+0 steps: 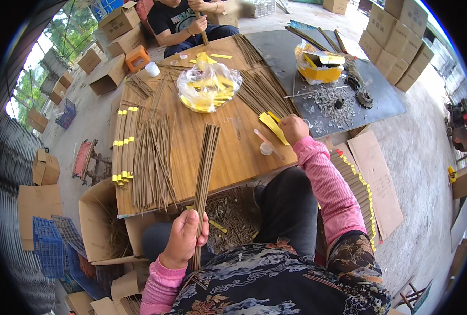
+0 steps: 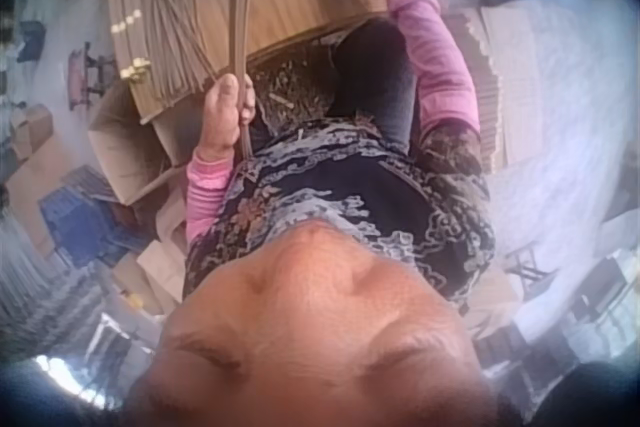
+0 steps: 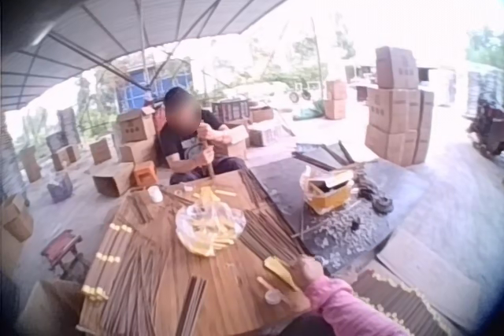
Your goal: The person gathers thin wooden sticks from a cardboard box, aligns them into bundles, and secures each bundle with a yellow rubber band. The person places the finished bundles on the table and repeats the process.
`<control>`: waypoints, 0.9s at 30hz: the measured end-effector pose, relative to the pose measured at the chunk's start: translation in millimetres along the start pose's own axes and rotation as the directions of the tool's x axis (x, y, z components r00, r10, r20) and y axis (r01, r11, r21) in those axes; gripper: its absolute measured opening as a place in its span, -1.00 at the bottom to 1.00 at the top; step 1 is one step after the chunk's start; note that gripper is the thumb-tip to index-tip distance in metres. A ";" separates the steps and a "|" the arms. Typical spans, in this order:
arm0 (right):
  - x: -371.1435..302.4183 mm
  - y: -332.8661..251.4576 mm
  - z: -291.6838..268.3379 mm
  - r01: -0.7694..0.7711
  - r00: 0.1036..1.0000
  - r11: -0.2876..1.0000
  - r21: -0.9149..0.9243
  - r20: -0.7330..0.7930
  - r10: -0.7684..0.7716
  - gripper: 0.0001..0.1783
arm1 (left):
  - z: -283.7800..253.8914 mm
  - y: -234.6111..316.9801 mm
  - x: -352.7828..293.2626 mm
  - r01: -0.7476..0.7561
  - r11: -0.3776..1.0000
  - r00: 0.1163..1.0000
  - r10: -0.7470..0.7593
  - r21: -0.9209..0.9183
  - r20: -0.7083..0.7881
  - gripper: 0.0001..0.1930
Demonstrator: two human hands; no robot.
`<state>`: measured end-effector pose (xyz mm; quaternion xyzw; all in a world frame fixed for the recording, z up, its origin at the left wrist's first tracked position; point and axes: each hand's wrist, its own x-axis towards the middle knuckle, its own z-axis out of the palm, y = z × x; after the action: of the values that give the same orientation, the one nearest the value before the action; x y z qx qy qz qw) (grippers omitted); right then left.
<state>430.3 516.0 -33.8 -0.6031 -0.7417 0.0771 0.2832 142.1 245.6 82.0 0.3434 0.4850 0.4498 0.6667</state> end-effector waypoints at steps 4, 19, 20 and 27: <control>-5.6 -41.4 -39.6 0.123 0.976 0.938 0.324 -0.209 -0.055 -0.89 | -1.1 4.6 -3.0 -0.001 1.000 1.000 0.001 -0.003 -0.019 -0.61; -166.1 -226.0 -89.0 -0.328 0.748 0.334 0.883 0.459 -0.479 -0.83 | 3.7 5.6 -39.5 -0.083 0.996 0.992 0.084 0.010 -0.092 -0.66; -169.2 -229.1 -88.2 -0.322 0.746 0.342 0.883 0.459 -0.482 -0.83 | 3.2 4.9 -41.5 -0.092 0.996 0.992 0.093 0.014 -0.088 -0.67; -176.8 -239.9 -93.9 -0.278 0.749 0.534 0.799 0.528 -0.400 -0.87 | 4.5 5.8 -52.9 -0.098 0.995 0.991 0.098 0.006 -0.087 -0.68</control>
<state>294.2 266.2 95.5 -0.2918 -0.6801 0.6207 0.2589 138.2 198.2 106.4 0.3473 0.4966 0.4963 0.6217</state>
